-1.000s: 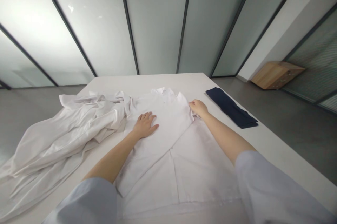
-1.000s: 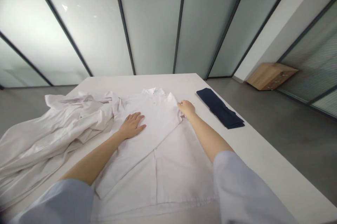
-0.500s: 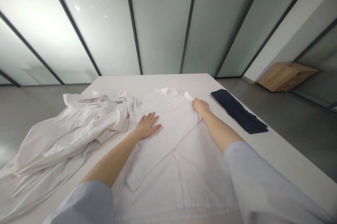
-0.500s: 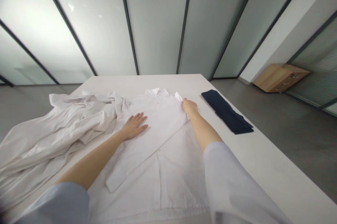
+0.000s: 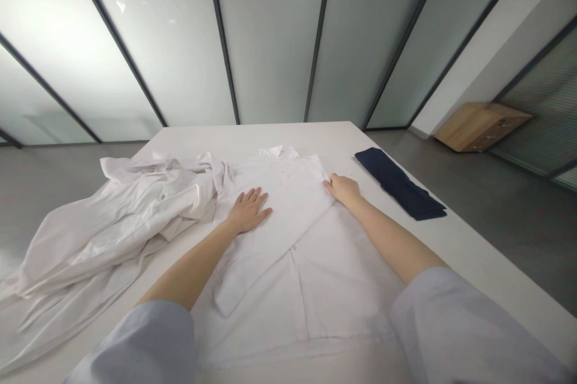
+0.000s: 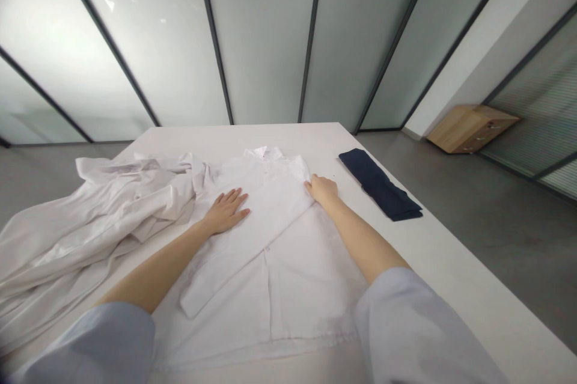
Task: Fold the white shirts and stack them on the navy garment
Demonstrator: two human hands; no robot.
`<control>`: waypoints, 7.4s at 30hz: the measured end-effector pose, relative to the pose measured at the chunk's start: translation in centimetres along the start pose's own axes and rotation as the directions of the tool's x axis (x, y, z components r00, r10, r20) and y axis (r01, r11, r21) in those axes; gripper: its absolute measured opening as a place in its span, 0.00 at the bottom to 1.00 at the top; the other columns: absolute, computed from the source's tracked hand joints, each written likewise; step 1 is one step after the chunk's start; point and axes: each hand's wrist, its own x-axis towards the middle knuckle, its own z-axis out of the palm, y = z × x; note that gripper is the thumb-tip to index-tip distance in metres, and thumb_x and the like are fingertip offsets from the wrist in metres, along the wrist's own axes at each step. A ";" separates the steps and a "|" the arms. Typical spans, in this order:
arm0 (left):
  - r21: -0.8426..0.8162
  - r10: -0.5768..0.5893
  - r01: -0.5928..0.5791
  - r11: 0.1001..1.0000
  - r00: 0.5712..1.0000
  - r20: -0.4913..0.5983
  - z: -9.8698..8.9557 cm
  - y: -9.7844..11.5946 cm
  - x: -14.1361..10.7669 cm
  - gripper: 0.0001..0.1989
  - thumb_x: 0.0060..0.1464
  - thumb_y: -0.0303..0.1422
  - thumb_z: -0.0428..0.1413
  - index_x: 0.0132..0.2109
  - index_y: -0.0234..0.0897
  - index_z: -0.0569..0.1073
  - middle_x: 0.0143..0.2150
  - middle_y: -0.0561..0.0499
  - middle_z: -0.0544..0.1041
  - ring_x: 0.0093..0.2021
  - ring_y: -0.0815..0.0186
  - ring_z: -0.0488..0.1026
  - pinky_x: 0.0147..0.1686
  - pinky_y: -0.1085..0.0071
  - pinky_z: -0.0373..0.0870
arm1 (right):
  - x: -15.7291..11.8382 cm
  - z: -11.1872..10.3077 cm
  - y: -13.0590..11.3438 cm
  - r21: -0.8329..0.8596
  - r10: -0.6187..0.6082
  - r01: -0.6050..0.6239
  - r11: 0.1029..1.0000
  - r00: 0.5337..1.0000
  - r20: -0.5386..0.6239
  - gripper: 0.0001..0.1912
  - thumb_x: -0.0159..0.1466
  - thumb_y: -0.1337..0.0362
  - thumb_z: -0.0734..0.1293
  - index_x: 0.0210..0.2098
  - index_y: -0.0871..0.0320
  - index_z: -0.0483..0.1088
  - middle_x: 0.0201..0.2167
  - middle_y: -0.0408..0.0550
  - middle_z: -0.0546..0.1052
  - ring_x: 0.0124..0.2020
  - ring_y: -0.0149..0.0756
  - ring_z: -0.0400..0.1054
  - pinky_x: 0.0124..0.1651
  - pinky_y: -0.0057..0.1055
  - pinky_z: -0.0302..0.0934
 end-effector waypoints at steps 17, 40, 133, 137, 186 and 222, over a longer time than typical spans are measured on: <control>0.017 -0.019 0.019 1.000 1.000 0.006 -0.2 -0.3 0.2 0.29 0.65 0.48 0.37 0.67 0.43 0.58 0.72 0.47 0.50 0.71 0.58 0.46 0.67 0.54 0.45 | -0.4 0.3 1.8 0.017 0.102 -0.102 0.995 0.994 -0.024 0.25 0.71 0.56 0.51 0.42 0.60 0.77 0.43 0.59 0.79 0.46 0.46 0.71 0.45 0.35 0.59; 0.084 0.032 -0.028 0.996 0.999 -0.042 0.2 -0.4 1.5 0.31 0.64 0.51 0.37 0.68 0.44 0.57 0.72 0.47 0.50 0.70 0.56 0.47 0.66 0.53 0.47 | 0.5 0.7 -3.3 -0.015 -0.106 0.106 0.994 0.993 0.055 0.36 0.68 0.47 0.51 0.68 0.63 0.51 0.70 0.62 0.46 0.70 0.56 0.39 0.67 0.51 0.36; -0.066 -0.055 0.044 0.997 0.981 -0.184 -0.5 -0.5 3.0 0.22 0.56 0.24 0.47 0.53 0.44 0.76 0.61 0.52 0.71 0.61 0.61 0.64 0.61 0.64 0.59 | 2.8 -0.8 -2.6 0.222 0.108 -0.045 0.974 0.954 -0.279 0.27 0.58 0.57 0.67 0.56 0.58 0.67 0.53 0.60 0.73 0.53 0.53 0.63 0.53 0.45 0.55; -0.062 -0.061 0.049 0.997 0.975 -0.212 -0.8 -0.2 2.8 0.24 0.55 0.24 0.47 0.58 0.41 0.72 0.60 0.49 0.71 0.60 0.61 0.65 0.60 0.64 0.61 | 3.3 -1.8 -3.1 0.294 0.157 -0.062 0.954 0.938 -0.308 0.10 0.59 0.64 0.64 0.40 0.58 0.72 0.38 0.56 0.78 0.46 0.48 0.68 0.50 0.43 0.56; -0.429 -0.521 0.408 0.806 0.833 -0.187 -4.6 -7.0 5.0 0.16 0.55 0.36 0.49 0.42 0.34 0.79 0.41 0.43 0.81 0.44 0.59 0.77 0.41 0.71 0.70 | -11.2 -0.6 3.4 0.345 -0.280 0.309 0.886 0.951 -0.132 0.20 0.68 0.53 0.55 0.43 0.53 0.76 0.44 0.50 0.80 0.47 0.46 0.72 0.52 0.40 0.61; 0.085 -0.277 0.286 0.954 0.955 -0.105 -2.8 -3.8 8.0 0.28 0.61 0.47 0.43 0.61 0.34 0.64 0.63 0.38 0.66 0.63 0.53 0.62 0.59 0.60 0.58 | -9.9 1.8 5.5 0.298 -0.358 0.403 0.866 0.913 -0.195 0.18 0.66 0.55 0.59 0.47 0.54 0.75 0.49 0.54 0.74 0.50 0.47 0.68 0.53 0.43 0.61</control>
